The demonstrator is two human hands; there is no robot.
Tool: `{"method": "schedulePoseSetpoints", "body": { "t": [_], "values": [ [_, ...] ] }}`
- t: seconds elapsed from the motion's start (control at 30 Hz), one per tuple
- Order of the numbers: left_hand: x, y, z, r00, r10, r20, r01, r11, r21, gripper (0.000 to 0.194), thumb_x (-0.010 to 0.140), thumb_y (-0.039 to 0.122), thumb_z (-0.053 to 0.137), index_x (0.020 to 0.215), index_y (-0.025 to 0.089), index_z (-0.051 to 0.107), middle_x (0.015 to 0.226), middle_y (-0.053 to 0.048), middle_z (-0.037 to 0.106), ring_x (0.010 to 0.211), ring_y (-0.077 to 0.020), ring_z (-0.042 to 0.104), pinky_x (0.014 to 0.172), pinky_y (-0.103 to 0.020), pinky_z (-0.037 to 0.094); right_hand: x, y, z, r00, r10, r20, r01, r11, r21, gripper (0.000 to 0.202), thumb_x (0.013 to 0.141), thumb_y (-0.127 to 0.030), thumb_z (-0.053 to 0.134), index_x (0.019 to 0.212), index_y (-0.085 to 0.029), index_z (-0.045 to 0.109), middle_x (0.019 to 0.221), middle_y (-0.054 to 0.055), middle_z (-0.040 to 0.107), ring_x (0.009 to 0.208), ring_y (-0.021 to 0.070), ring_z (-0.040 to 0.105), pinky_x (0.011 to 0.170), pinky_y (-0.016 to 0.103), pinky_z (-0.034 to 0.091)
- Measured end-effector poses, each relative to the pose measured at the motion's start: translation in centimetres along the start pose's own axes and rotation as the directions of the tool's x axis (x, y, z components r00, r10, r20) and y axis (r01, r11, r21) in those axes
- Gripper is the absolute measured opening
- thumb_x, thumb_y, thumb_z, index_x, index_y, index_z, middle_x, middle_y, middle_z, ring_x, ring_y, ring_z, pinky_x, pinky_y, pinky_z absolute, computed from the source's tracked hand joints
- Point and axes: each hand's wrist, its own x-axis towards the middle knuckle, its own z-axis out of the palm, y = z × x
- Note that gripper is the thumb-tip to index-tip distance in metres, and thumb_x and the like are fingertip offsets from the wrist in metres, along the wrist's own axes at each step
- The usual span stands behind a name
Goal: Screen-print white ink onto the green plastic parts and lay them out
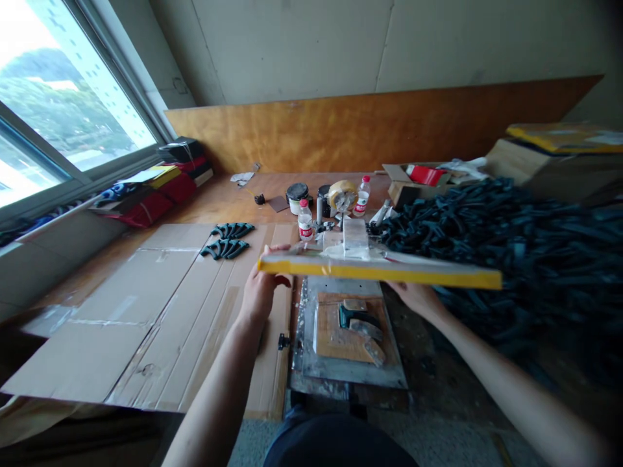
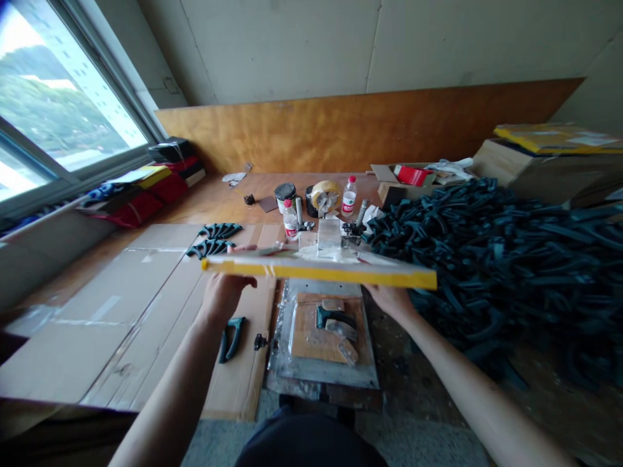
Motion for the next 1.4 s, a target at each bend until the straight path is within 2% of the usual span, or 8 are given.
{"method": "schedulePoseSetpoints", "body": {
  "t": [0.13, 0.27, 0.4, 0.5, 0.57, 0.67, 0.87, 1.4],
  "values": [
    [2.5, 1.8, 2.0, 0.997, 0.067, 0.043, -0.065, 0.996, -0.058, 0.050, 0.085, 0.062, 0.047, 0.103, 0.017, 0.061, 0.089, -0.007, 0.070, 0.078, -0.0148, 0.063, 0.056, -0.021, 0.047, -4.6, -2.0, 5.1, 0.965, -0.090, 0.246, 0.107, 0.993, -0.057, 0.024, 0.085, -0.041, 0.059, 0.078, -0.019, 0.061, 0.089, 0.007, 0.063, 0.086, 0.0216, 0.060, 0.075, 0.029, 0.044],
    [-1.2, -2.3, 2.9, 0.992, -0.111, -0.061, 0.106, 0.991, -0.077, 0.059, 0.080, 0.063, 0.054, 0.117, 0.017, 0.056, 0.091, -0.009, 0.071, 0.073, -0.0153, 0.065, 0.055, -0.021, 0.047, -5.9, -5.3, 6.3, 0.952, 0.065, 0.300, -0.029, 0.992, -0.123, 0.012, 0.091, -0.026, 0.052, 0.085, -0.016, 0.056, 0.082, 0.008, 0.064, 0.079, 0.0198, 0.060, 0.069, 0.027, 0.042],
    [-8.7, -9.6, 3.9, 0.721, -0.669, 0.178, 0.675, 0.737, 0.033, 0.067, 0.072, 0.067, 0.060, 0.112, 0.013, 0.061, 0.100, -0.018, 0.071, 0.084, -0.0262, 0.069, 0.056, -0.028, 0.051, -7.9, -10.4, 6.0, 0.996, 0.019, 0.085, -0.020, 1.000, 0.011, 0.015, 0.095, -0.027, 0.044, 0.089, -0.017, 0.053, 0.083, 0.008, 0.062, 0.079, 0.0204, 0.059, 0.070, 0.030, 0.044],
    [-11.5, -12.7, 3.0, 0.695, -0.710, 0.112, 0.718, 0.681, -0.145, 0.056, 0.075, 0.063, 0.060, 0.106, 0.016, 0.061, 0.098, -0.014, 0.071, 0.090, -0.0259, 0.069, 0.062, -0.030, 0.053, -9.2, -12.3, 6.0, 0.945, -0.322, 0.064, 0.307, 0.935, 0.177, 0.013, 0.095, -0.026, 0.046, 0.087, -0.019, 0.054, 0.090, 0.006, 0.061, 0.089, 0.0196, 0.056, 0.080, 0.031, 0.044],
    [-11.2, -13.4, 0.3, 0.722, -0.691, -0.027, 0.681, 0.718, -0.144, 0.051, 0.074, 0.059, 0.063, 0.101, 0.016, 0.060, 0.091, -0.011, 0.072, 0.081, -0.0232, 0.070, 0.058, -0.027, 0.051, -8.7, -10.4, 5.8, 0.929, -0.348, 0.126, 0.323, 0.928, 0.184, 0.016, 0.096, -0.024, 0.045, 0.087, -0.021, 0.058, 0.093, 0.004, 0.061, 0.092, 0.0173, 0.055, 0.084, 0.029, 0.043],
    [-9.4, -14.2, -7.0, 0.744, -0.598, -0.298, 0.646, 0.758, 0.091, 0.045, 0.078, 0.057, 0.055, 0.096, 0.016, 0.058, 0.087, -0.009, 0.072, 0.067, -0.0202, 0.070, 0.049, -0.025, 0.049, -6.1, -3.3, 5.4, 0.973, 0.091, 0.212, -0.062, 0.988, -0.139, 0.023, 0.095, -0.020, 0.042, 0.091, -0.020, 0.065, 0.101, 0.007, 0.062, 0.096, 0.0174, 0.056, 0.085, 0.028, 0.043],
    [-8.3, -18.2, -20.1, 0.582, -0.503, -0.638, 0.813, 0.365, 0.454, 0.051, 0.087, 0.056, 0.036, 0.101, 0.011, 0.054, 0.069, -0.009, 0.066, 0.051, -0.0218, 0.066, 0.044, -0.030, 0.053, -3.3, 7.3, 6.8, 0.907, 0.345, 0.242, -0.257, 0.908, -0.331, 0.024, 0.088, -0.013, 0.050, 0.101, -0.014, 0.071, 0.102, 0.016, 0.067, 0.096, 0.0234, 0.062, 0.082, 0.031, 0.044],
    [-7.4, -17.3, -19.1, 0.771, -0.528, -0.355, 0.394, -0.042, 0.918, 0.053, 0.091, 0.042, 0.026, 0.117, 0.011, 0.059, 0.073, -0.011, 0.067, 0.049, -0.0214, 0.064, 0.051, -0.033, 0.054, -1.7, 8.0, 6.6, 0.873, 0.390, 0.292, -0.241, 0.867, -0.437, 0.031, 0.085, -0.019, 0.056, 0.116, -0.016, 0.054, 0.080, 0.008, 0.068, 0.071, 0.0205, 0.066, 0.060, 0.027, 0.044]
  ]
}}
